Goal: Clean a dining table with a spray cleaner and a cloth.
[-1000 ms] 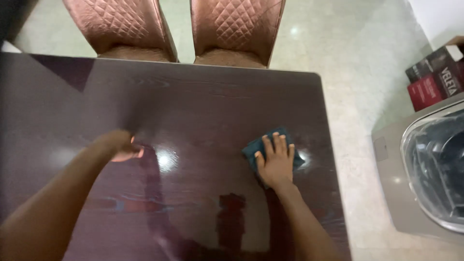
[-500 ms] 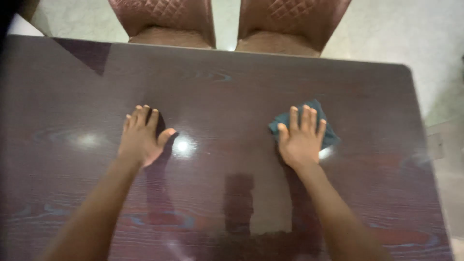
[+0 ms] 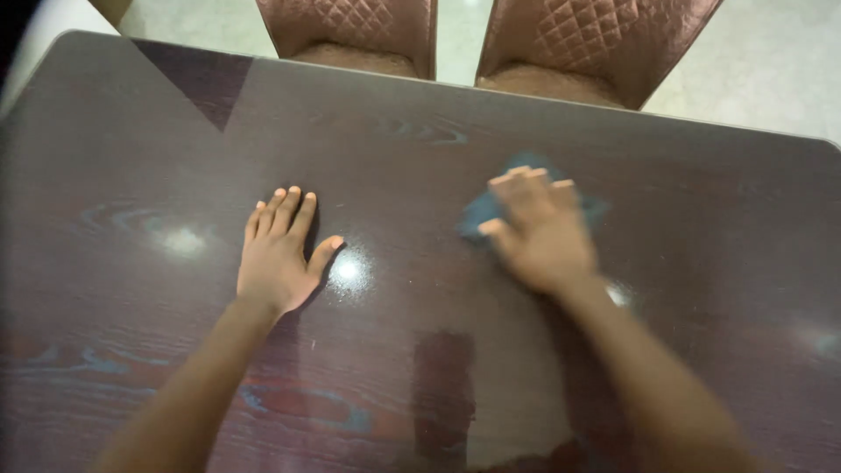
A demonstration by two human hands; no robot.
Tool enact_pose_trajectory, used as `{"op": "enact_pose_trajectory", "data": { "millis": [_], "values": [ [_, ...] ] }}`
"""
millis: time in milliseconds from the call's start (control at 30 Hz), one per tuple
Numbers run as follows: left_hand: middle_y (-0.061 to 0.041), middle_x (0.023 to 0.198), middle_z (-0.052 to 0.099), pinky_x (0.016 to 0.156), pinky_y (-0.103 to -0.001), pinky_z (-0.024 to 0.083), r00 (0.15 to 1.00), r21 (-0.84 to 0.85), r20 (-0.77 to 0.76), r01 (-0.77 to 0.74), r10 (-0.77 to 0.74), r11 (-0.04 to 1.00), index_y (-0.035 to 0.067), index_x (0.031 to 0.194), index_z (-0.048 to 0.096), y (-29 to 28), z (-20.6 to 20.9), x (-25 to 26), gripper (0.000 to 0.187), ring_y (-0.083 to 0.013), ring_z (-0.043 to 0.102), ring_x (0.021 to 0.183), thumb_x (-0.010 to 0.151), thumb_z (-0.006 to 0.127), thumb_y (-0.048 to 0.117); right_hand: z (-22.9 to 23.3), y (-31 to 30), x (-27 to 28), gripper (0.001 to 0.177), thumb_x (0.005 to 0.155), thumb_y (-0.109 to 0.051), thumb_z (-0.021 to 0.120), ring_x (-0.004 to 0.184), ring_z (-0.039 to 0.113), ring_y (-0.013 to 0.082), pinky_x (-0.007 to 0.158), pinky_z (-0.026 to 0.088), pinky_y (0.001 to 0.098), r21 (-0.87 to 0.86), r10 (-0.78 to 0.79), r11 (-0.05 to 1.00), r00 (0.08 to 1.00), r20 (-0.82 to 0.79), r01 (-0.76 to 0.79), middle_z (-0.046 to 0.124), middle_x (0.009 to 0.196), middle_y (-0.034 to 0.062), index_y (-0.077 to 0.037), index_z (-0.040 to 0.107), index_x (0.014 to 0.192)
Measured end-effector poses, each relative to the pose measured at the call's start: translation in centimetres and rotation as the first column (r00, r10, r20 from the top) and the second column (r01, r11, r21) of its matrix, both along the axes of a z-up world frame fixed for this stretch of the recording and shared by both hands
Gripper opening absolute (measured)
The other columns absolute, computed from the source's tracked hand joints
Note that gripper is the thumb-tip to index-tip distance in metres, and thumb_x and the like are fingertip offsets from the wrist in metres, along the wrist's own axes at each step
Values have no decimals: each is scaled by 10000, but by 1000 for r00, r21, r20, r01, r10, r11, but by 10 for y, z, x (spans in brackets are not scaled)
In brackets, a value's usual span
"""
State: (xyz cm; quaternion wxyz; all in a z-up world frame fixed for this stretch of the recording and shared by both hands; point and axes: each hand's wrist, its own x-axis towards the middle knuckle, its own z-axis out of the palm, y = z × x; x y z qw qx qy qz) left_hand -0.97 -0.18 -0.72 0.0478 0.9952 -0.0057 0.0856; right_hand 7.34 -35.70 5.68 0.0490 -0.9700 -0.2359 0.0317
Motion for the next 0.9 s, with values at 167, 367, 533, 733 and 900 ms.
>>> {"op": "enact_pose_trajectory", "data": {
  "millis": [167,367,533,733,900],
  "values": [
    [-193,1596,388,1227,-528,204,994,35,-112,-14,18,999,80,1562,409,8,21,22,870,-363,280,1503,991,278,723,-76,-101,51,747,1024,-525,488,1513,278,377,1202,159,588,180,-289,951,930,228,252,347,1606,214,-38,356,1574],
    [-181,1618,369,1200,-543,264,985,-19,-164,-49,45,999,103,1534,450,29,33,70,883,-361,278,1511,961,328,763,-66,-98,39,654,1052,-504,395,1515,253,397,1200,153,593,-51,-174,981,962,210,189,333,1623,235,-130,360,1587],
    [-120,1634,340,1198,-561,304,919,59,-379,-95,110,994,138,1583,377,18,56,81,866,-330,269,1531,955,323,732,-79,-123,52,582,1104,-453,314,1537,207,395,1198,119,616,139,-376,925,899,223,352,292,1643,244,-156,341,1603],
    [-59,1704,196,1208,-583,280,843,111,-525,-67,116,992,178,1613,271,23,60,77,857,-306,194,1568,947,325,716,-81,-123,55,597,1079,-434,289,1545,251,366,1232,184,584,-71,-61,994,977,203,77,327,1654,216,-228,291,1639],
    [-91,1695,206,1238,-560,244,859,163,-500,-36,114,986,190,1619,281,21,59,78,837,-325,182,1567,969,326,715,-79,-109,35,706,1028,-468,363,1510,251,376,1204,159,575,139,-5,990,977,214,-26,310,1629,237,-117,218,1623]
  ]
}}
